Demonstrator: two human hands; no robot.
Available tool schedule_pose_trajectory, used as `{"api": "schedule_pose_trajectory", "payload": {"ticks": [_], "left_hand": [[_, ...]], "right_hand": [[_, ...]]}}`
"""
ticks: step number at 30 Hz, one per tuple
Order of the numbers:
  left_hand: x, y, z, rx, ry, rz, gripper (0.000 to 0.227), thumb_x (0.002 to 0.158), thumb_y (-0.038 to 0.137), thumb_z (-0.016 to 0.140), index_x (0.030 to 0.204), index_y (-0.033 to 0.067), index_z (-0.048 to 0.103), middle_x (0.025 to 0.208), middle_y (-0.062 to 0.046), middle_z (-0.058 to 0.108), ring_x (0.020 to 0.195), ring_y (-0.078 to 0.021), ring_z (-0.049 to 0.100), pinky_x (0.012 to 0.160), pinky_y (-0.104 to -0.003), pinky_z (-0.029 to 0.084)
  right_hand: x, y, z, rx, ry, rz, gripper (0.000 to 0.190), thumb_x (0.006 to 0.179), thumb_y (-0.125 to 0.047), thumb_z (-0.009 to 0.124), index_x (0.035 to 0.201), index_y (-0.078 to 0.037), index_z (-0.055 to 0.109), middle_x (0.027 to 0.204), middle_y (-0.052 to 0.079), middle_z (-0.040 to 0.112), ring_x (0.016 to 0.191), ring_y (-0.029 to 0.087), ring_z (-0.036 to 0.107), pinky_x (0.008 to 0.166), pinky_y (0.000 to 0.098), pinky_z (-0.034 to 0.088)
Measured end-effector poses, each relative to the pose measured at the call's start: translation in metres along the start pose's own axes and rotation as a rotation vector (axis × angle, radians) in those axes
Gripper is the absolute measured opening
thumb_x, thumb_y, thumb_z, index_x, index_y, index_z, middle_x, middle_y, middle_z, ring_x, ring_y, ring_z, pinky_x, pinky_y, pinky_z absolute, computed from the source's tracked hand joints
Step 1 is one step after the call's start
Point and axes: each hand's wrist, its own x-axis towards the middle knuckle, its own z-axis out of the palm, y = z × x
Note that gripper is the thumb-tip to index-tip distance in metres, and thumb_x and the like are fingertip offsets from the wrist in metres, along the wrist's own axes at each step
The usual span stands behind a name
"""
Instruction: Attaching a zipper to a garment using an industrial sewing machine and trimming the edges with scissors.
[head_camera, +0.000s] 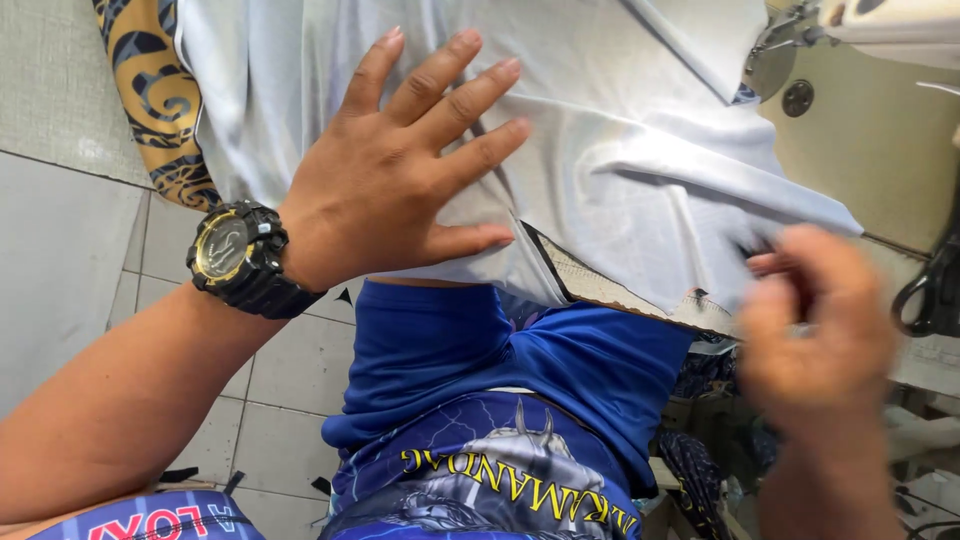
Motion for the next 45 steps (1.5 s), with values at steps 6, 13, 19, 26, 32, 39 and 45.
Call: {"api": "schedule_pose_trajectory", "payload": {"ticks": [6,13,19,26,32,39,45], "left_hand": [[-0.003,-0.005,0.006,0.055,0.026,0.145,0.056,0.105,0.061,0.073,0.137,0.0143,0.074,0.153,-0.011,0.065,0.148,-0.0386,0.048,0.116,-0.066,0.025],[0.003,-0.007,0.012,-0.02,0.019,0.191,0.044,0.098,0.05,0.075,0.128,0.0186,0.074,0.147,-0.002,0.067,0.143,-0.0324,0.051,0.114,-0.064,0.031],[0.001,-0.01,0.016,-0.032,0.025,0.19,0.043,0.103,0.052,0.071,0.13,0.0188,0.073,0.15,-0.004,0.067,0.145,-0.0338,0.05,0.118,-0.062,0.027],[0.0,-0.009,0.017,-0.017,0.045,0.176,0.041,0.101,0.053,0.075,0.126,0.0208,0.074,0.148,-0.002,0.067,0.144,-0.0305,0.05,0.116,-0.057,0.032],[0.0,-0.009,0.018,-0.021,0.055,0.175,0.042,0.101,0.055,0.075,0.126,0.0213,0.074,0.148,-0.002,0.067,0.143,-0.0301,0.051,0.115,-0.056,0.032],[0.0,-0.009,0.019,-0.004,0.051,0.174,0.046,0.099,0.058,0.075,0.127,0.0223,0.074,0.149,-0.001,0.067,0.143,-0.0295,0.051,0.115,-0.055,0.032],[-0.002,-0.008,0.018,-0.02,0.054,0.165,0.045,0.1,0.056,0.075,0.128,0.0209,0.075,0.15,-0.003,0.067,0.143,-0.0302,0.051,0.116,-0.056,0.031]], "right_hand": [[0.018,-0.066,0.065,-0.236,-0.001,-0.462,0.023,0.102,-0.004,0.073,0.124,0.001,0.068,0.098,0.017,0.072,0.077,0.029,0.067,0.068,0.0383,0.053],[0.02,-0.063,0.084,-0.406,0.034,-0.564,0.025,0.103,-0.007,0.074,0.127,-0.002,0.069,0.088,0.01,0.069,0.063,0.026,0.058,0.055,0.0391,0.047],[0.024,-0.063,0.085,-0.367,-0.001,-0.551,0.025,0.104,-0.001,0.073,0.128,0.0,0.068,0.09,0.014,0.068,0.066,0.029,0.059,0.057,0.0403,0.049],[0.026,-0.063,0.087,-0.375,-0.013,-0.564,0.026,0.105,-0.001,0.073,0.13,0.001,0.068,0.091,0.014,0.069,0.066,0.028,0.059,0.058,0.04,0.049],[0.034,-0.071,0.087,-0.379,-0.01,-0.607,0.02,0.102,0.003,0.076,0.121,0.005,0.071,0.089,0.015,0.07,0.065,0.029,0.059,0.056,0.0413,0.048],[0.036,-0.072,0.085,-0.432,-0.004,-0.645,0.015,0.103,0.002,0.076,0.117,0.003,0.074,0.086,0.014,0.069,0.063,0.029,0.059,0.054,0.0417,0.046],[0.019,-0.091,0.07,-0.177,-0.133,-0.253,0.028,0.098,-0.004,0.076,0.121,0.009,0.067,0.092,0.018,0.071,0.073,0.025,0.065,0.067,0.0339,0.051]]}}
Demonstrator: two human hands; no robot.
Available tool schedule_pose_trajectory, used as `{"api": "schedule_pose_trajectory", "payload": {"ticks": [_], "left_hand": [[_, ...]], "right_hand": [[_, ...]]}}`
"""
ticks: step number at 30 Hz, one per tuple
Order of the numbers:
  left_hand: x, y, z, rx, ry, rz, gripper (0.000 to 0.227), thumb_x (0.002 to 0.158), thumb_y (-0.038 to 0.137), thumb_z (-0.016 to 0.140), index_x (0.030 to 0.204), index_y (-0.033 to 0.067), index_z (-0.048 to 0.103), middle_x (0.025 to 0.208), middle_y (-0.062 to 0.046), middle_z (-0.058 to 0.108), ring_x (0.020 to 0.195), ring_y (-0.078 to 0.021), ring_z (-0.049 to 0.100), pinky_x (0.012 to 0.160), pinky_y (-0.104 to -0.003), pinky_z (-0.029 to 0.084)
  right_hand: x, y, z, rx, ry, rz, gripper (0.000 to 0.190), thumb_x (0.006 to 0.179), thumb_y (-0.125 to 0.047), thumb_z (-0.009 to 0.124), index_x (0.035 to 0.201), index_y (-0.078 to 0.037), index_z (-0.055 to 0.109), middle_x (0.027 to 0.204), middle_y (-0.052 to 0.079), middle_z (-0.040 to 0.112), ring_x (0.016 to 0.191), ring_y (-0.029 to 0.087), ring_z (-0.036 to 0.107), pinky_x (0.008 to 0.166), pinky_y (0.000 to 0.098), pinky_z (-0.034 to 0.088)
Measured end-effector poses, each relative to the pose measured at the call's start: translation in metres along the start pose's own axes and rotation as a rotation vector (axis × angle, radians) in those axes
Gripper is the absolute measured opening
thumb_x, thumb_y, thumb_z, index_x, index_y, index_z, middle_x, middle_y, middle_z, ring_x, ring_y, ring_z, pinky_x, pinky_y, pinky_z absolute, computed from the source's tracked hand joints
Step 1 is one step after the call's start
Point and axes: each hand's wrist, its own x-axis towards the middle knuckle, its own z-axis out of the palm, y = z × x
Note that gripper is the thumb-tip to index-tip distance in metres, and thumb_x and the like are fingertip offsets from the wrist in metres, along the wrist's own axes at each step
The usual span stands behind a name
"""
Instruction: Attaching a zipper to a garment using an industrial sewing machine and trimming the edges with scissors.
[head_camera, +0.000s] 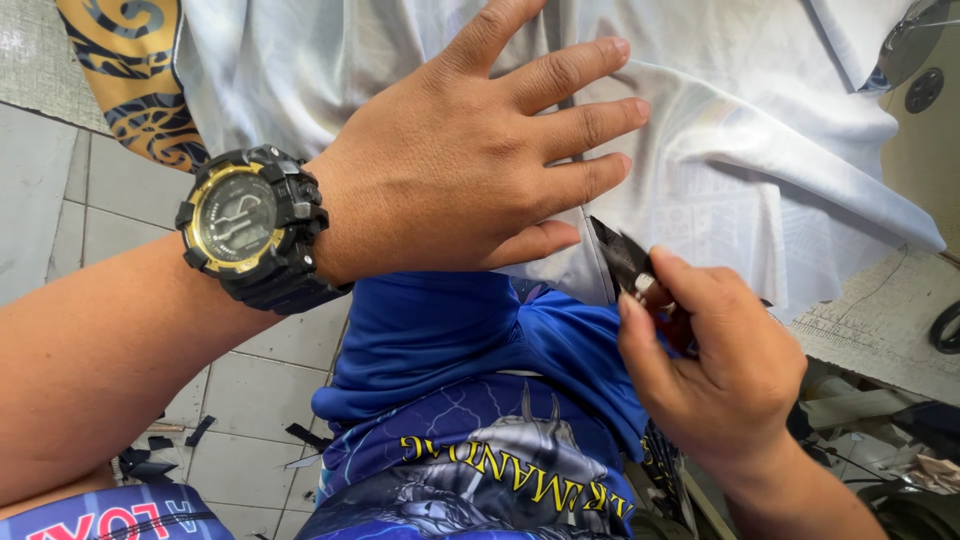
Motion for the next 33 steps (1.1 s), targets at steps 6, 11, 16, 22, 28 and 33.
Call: {"api": "schedule_pose_trajectory", "payload": {"ticks": [6,11,16,22,28,33], "left_hand": [[0.0,0.002,-0.002,0.007,-0.022,-0.006,0.047,0.102,0.057,0.074,0.132,0.021,0.075,0.151,-0.004,0.067,0.145,-0.0315,0.05,0.118,-0.057,0.029],[0.003,0.002,-0.006,-0.032,-0.031,-0.004,0.046,0.102,0.053,0.077,0.132,0.018,0.074,0.149,-0.006,0.067,0.145,-0.033,0.051,0.117,-0.06,0.03],[0.002,0.003,-0.007,-0.04,-0.01,-0.029,0.046,0.101,0.051,0.083,0.131,0.0166,0.077,0.147,-0.006,0.07,0.143,-0.0345,0.054,0.118,-0.061,0.032],[0.003,0.003,-0.006,-0.068,-0.003,-0.045,0.046,0.098,0.047,0.085,0.13,0.0154,0.076,0.147,-0.007,0.071,0.143,-0.0346,0.055,0.117,-0.063,0.033],[0.002,0.003,-0.006,-0.058,0.0,-0.044,0.045,0.099,0.047,0.085,0.129,0.0157,0.076,0.146,-0.007,0.071,0.143,-0.0345,0.055,0.119,-0.062,0.032],[0.002,0.003,-0.006,-0.071,0.001,-0.046,0.045,0.098,0.046,0.085,0.129,0.0153,0.076,0.146,-0.007,0.071,0.143,-0.0346,0.054,0.118,-0.061,0.032]], "right_hand": [[-0.012,-0.008,0.003,0.324,-0.058,0.515,0.025,0.091,-0.007,0.077,0.114,0.001,0.072,0.091,0.007,0.074,0.073,0.008,0.063,0.072,0.0205,0.052],[0.003,-0.01,-0.001,0.362,-0.099,0.659,0.019,0.091,-0.008,0.078,0.109,-0.003,0.075,0.078,0.001,0.073,0.063,0.003,0.057,0.061,0.017,0.048],[0.011,-0.01,-0.001,0.335,-0.14,0.641,0.021,0.09,-0.01,0.078,0.109,-0.004,0.074,0.087,0.003,0.077,0.069,0.005,0.064,0.067,0.0182,0.052],[0.013,-0.011,0.002,0.38,-0.131,0.632,0.021,0.09,-0.006,0.077,0.11,-0.001,0.073,0.09,0.006,0.077,0.072,0.006,0.065,0.069,0.0182,0.053],[0.016,-0.013,0.003,0.394,-0.126,0.682,0.018,0.092,-0.006,0.077,0.109,-0.002,0.074,0.087,0.002,0.075,0.068,0.004,0.058,0.065,0.018,0.049],[0.018,-0.013,0.003,0.421,-0.125,0.7,0.018,0.092,-0.004,0.076,0.11,-0.001,0.074,0.092,0.005,0.076,0.073,0.005,0.061,0.069,0.0175,0.051]]}}
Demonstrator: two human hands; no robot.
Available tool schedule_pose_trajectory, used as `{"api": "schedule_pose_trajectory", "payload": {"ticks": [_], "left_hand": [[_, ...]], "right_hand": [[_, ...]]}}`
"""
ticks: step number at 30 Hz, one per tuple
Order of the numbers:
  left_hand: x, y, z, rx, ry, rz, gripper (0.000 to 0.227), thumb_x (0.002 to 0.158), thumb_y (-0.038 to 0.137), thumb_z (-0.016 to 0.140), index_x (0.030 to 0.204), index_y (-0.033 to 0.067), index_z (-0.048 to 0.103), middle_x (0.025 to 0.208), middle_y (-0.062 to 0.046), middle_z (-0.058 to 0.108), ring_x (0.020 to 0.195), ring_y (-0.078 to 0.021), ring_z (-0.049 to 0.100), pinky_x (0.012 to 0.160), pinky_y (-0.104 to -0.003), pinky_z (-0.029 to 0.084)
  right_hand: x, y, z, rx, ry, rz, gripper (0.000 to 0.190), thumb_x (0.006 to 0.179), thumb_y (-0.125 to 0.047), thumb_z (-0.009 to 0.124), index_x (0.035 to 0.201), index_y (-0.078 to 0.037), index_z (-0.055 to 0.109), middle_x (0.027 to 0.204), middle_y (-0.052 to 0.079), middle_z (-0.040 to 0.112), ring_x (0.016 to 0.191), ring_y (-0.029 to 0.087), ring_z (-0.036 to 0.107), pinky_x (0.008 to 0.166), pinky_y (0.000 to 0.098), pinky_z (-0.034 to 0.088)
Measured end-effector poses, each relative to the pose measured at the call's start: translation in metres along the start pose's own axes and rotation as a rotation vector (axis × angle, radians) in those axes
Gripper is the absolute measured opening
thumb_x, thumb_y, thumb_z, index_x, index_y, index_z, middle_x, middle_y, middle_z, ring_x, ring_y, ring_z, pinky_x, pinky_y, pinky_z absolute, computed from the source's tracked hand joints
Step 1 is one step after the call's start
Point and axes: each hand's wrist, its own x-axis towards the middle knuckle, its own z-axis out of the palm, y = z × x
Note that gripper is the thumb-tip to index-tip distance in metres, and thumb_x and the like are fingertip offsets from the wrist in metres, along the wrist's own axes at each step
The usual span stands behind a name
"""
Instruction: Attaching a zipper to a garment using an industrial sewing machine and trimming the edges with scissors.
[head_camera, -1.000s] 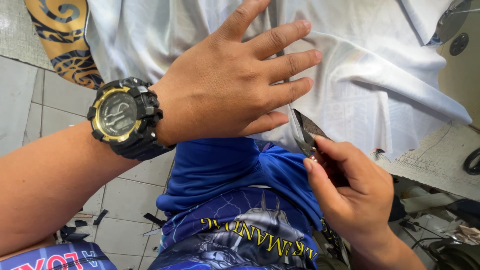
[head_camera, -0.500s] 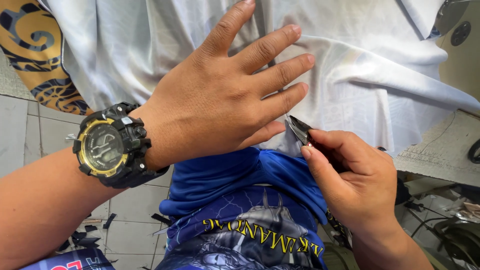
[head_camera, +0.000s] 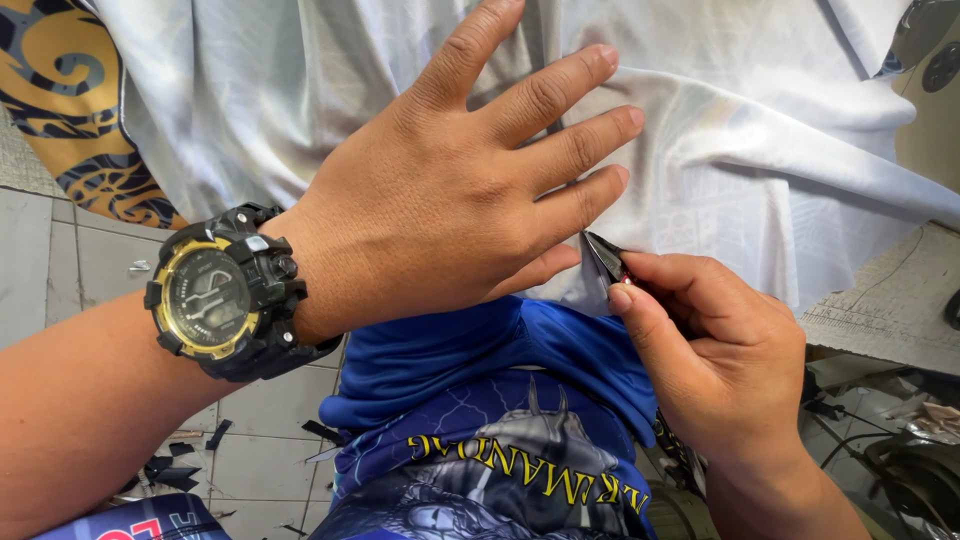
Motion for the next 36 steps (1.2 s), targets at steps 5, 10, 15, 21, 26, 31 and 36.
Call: {"api": "schedule_pose_trajectory", "payload": {"ticks": [5,10,15,21,26,31,36], "left_hand": [[-0.0001,-0.0003,0.0005,-0.007,0.003,0.0,0.046,0.097,0.046,0.086,0.129,0.0155,0.076,0.146,-0.007,0.071,0.143,-0.0345,0.053,0.118,-0.061,0.032],[-0.0001,-0.0003,0.0002,-0.002,0.009,0.001,0.048,0.095,0.048,0.089,0.129,0.0158,0.077,0.145,-0.006,0.07,0.142,-0.0341,0.054,0.118,-0.06,0.033],[-0.0003,-0.0005,0.0008,-0.001,0.011,0.003,0.048,0.095,0.048,0.089,0.129,0.0156,0.077,0.145,-0.007,0.07,0.142,-0.034,0.054,0.118,-0.06,0.033],[-0.0008,-0.0005,0.001,0.003,0.005,0.004,0.049,0.095,0.048,0.089,0.129,0.0158,0.077,0.146,-0.007,0.07,0.143,-0.034,0.053,0.118,-0.061,0.033],[-0.0007,-0.0005,0.0012,0.006,0.007,0.003,0.049,0.094,0.049,0.089,0.129,0.0161,0.077,0.146,-0.006,0.07,0.143,-0.0338,0.054,0.118,-0.06,0.033],[-0.0014,-0.0007,0.0019,0.006,0.007,0.004,0.05,0.094,0.049,0.09,0.129,0.016,0.077,0.146,-0.006,0.071,0.143,-0.0339,0.054,0.118,-0.06,0.032],[-0.0007,-0.0007,0.0006,0.016,0.003,0.004,0.049,0.095,0.05,0.088,0.129,0.0165,0.077,0.146,-0.006,0.07,0.143,-0.0335,0.053,0.117,-0.059,0.034]], "right_hand": [[0.001,-0.0035,0.0005,0.028,0.005,0.03,0.018,0.092,-0.003,0.074,0.11,0.0,0.074,0.094,0.006,0.077,0.078,0.006,0.065,0.073,0.0177,0.053],[0.0013,-0.0021,0.0001,0.023,-0.012,0.015,0.017,0.093,-0.005,0.074,0.11,-0.001,0.074,0.095,0.005,0.077,0.077,0.005,0.062,0.071,0.0175,0.052],[0.0001,0.001,0.0011,0.059,-0.005,0.043,0.018,0.092,-0.003,0.074,0.11,0.0,0.073,0.093,0.007,0.076,0.077,0.007,0.064,0.071,0.0182,0.053],[0.0002,-0.0021,0.0013,0.059,-0.014,0.007,0.02,0.091,-0.002,0.075,0.111,0.002,0.072,0.097,0.008,0.077,0.08,0.006,0.065,0.075,0.0178,0.055],[-0.0008,-0.0025,0.0004,0.053,-0.013,0.022,0.02,0.091,-0.002,0.075,0.11,0.001,0.072,0.097,0.008,0.077,0.08,0.006,0.065,0.075,0.0179,0.055],[-0.0001,-0.0006,-0.0009,0.045,-0.022,0.02,0.019,0.091,-0.003,0.075,0.11,0.001,0.073,0.096,0.007,0.076,0.078,0.006,0.064,0.073,0.0178,0.053],[0.0013,-0.0027,0.0015,0.092,-0.024,0.01,0.02,0.092,-0.001,0.074,0.111,0.003,0.072,0.099,0.01,0.076,0.082,0.008,0.065,0.076,0.0184,0.055]]}}
